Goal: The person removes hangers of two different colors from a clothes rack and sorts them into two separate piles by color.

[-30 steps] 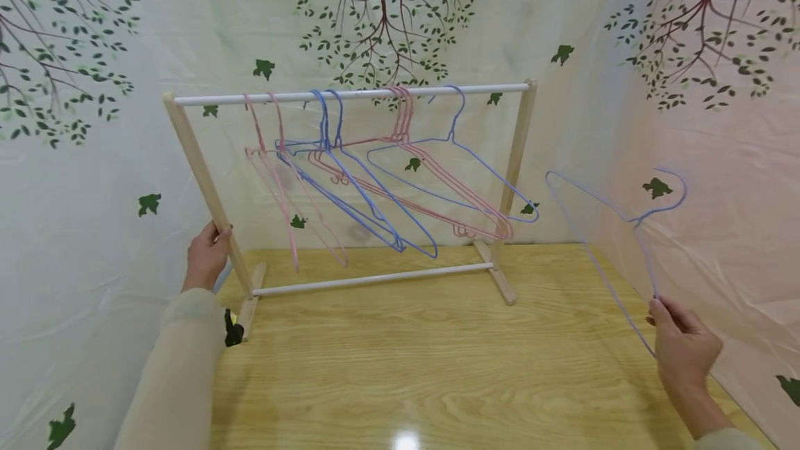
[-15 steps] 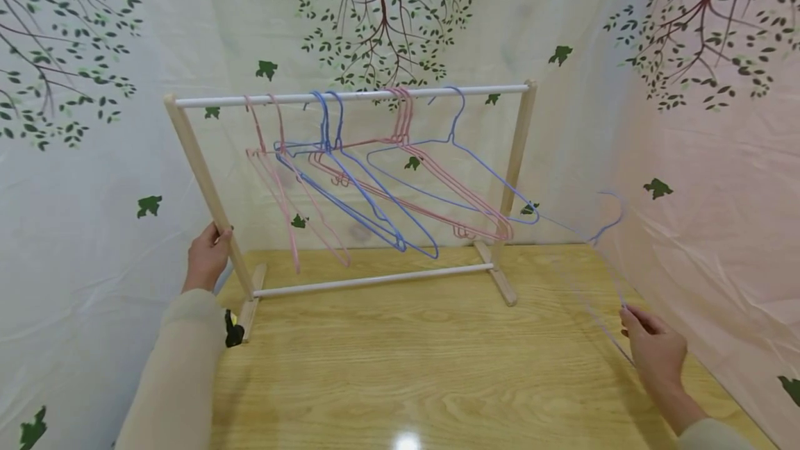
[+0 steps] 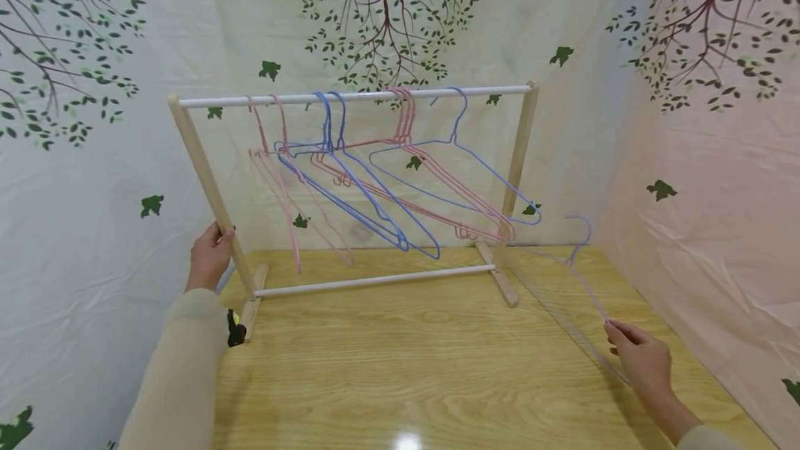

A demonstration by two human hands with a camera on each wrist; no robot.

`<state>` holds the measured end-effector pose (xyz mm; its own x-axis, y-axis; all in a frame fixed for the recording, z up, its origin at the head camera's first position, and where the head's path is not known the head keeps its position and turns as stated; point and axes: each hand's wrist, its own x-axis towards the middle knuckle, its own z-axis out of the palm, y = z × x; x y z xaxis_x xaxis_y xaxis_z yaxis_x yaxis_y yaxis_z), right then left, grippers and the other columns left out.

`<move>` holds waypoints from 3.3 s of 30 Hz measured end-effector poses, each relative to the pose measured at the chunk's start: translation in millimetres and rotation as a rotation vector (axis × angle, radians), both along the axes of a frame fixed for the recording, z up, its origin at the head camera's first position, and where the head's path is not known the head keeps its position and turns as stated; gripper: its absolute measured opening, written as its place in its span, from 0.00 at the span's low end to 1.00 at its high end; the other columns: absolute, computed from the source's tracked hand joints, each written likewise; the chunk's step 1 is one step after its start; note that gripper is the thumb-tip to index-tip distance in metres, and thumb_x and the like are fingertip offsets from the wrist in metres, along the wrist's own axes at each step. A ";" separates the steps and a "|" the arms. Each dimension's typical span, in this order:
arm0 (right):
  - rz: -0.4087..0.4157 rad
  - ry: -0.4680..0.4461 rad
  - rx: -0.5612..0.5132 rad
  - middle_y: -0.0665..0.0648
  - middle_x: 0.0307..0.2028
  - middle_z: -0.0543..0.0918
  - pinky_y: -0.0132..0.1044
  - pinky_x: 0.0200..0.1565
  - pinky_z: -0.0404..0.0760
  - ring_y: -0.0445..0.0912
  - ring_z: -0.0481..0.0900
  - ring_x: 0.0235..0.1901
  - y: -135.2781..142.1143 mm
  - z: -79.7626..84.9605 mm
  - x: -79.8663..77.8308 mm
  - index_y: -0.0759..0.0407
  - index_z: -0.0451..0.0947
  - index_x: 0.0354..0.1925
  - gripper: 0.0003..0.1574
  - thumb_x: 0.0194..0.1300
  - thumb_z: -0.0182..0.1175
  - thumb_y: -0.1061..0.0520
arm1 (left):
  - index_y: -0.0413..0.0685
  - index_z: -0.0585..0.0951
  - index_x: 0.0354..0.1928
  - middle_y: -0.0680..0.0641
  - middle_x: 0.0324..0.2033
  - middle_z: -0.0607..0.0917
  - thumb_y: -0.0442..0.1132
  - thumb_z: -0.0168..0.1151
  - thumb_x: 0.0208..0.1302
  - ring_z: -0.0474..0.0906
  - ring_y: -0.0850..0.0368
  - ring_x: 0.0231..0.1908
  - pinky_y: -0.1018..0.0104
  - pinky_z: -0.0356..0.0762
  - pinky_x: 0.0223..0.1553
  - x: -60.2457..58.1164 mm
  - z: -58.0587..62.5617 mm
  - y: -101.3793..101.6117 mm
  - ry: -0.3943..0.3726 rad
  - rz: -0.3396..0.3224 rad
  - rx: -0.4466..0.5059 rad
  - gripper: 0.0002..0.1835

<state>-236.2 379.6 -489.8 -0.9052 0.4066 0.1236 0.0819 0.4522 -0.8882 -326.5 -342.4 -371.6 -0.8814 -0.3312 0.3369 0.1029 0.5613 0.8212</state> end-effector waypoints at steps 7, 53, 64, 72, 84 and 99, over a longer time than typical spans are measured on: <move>-0.091 -0.043 0.175 0.57 0.35 0.88 0.30 0.30 0.79 0.40 0.82 0.27 16.8 -11.9 -9.3 0.69 0.79 0.56 0.30 0.73 0.57 0.44 | 0.38 0.69 0.69 0.35 0.66 0.71 0.45 0.44 0.79 0.71 0.37 0.61 0.47 0.71 0.62 -4.6 -4.4 -4.2 0.031 0.003 0.019 0.25; -0.104 0.406 0.191 0.45 0.40 0.83 0.18 0.37 0.69 0.21 0.70 0.33 -66.6 120.7 -85.3 0.60 0.85 0.53 0.21 0.70 0.61 0.48 | 0.39 0.66 0.71 0.33 0.67 0.69 0.46 0.40 0.81 0.67 0.34 0.64 0.40 0.66 0.64 -20.5 -5.0 -12.0 -0.016 -0.036 0.013 0.26; 0.096 0.466 0.290 0.61 0.49 0.83 0.20 0.40 0.71 0.31 0.74 0.40 -110.8 166.9 -123.5 0.63 0.82 0.56 0.25 0.72 0.59 0.46 | 0.39 0.68 0.69 0.32 0.66 0.70 0.45 0.40 0.81 0.67 0.33 0.64 0.39 0.64 0.65 -41.2 -7.3 -19.3 -0.005 -0.047 -0.004 0.24; 0.180 0.433 0.322 0.63 0.52 0.82 0.25 0.39 0.71 0.54 0.78 0.50 -138.9 188.9 -144.2 0.64 0.80 0.58 0.27 0.71 0.60 0.46 | 0.40 0.65 0.72 0.32 0.68 0.68 0.46 0.40 0.81 0.67 0.34 0.64 0.39 0.64 0.64 -49.7 -7.8 -19.8 -0.010 -0.071 0.025 0.26; 0.211 0.430 0.352 0.66 0.49 0.83 0.34 0.44 0.75 0.56 0.80 0.47 -161.7 195.7 -160.9 0.68 0.81 0.56 0.24 0.71 0.61 0.51 | 0.37 0.66 0.71 0.31 0.67 0.68 0.45 0.41 0.81 0.68 0.32 0.63 0.40 0.66 0.63 -46.4 -5.5 -18.1 0.001 -0.054 -0.025 0.25; 0.242 0.397 0.348 0.67 0.46 0.85 0.27 0.33 0.72 0.49 0.78 0.38 -164.7 195.0 -157.9 0.66 0.84 0.51 0.20 0.71 0.61 0.53 | 0.37 0.66 0.71 0.32 0.67 0.68 0.45 0.40 0.81 0.69 0.32 0.63 0.39 0.66 0.63 -37.3 -6.8 -15.1 -0.004 -0.018 -0.043 0.25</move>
<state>-394.1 214.9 -294.8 -0.8243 0.0679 0.5621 -0.3696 0.6875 -0.6250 -363.8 -357.5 -378.4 -0.8883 -0.3009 0.3469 0.1101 0.5938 0.7970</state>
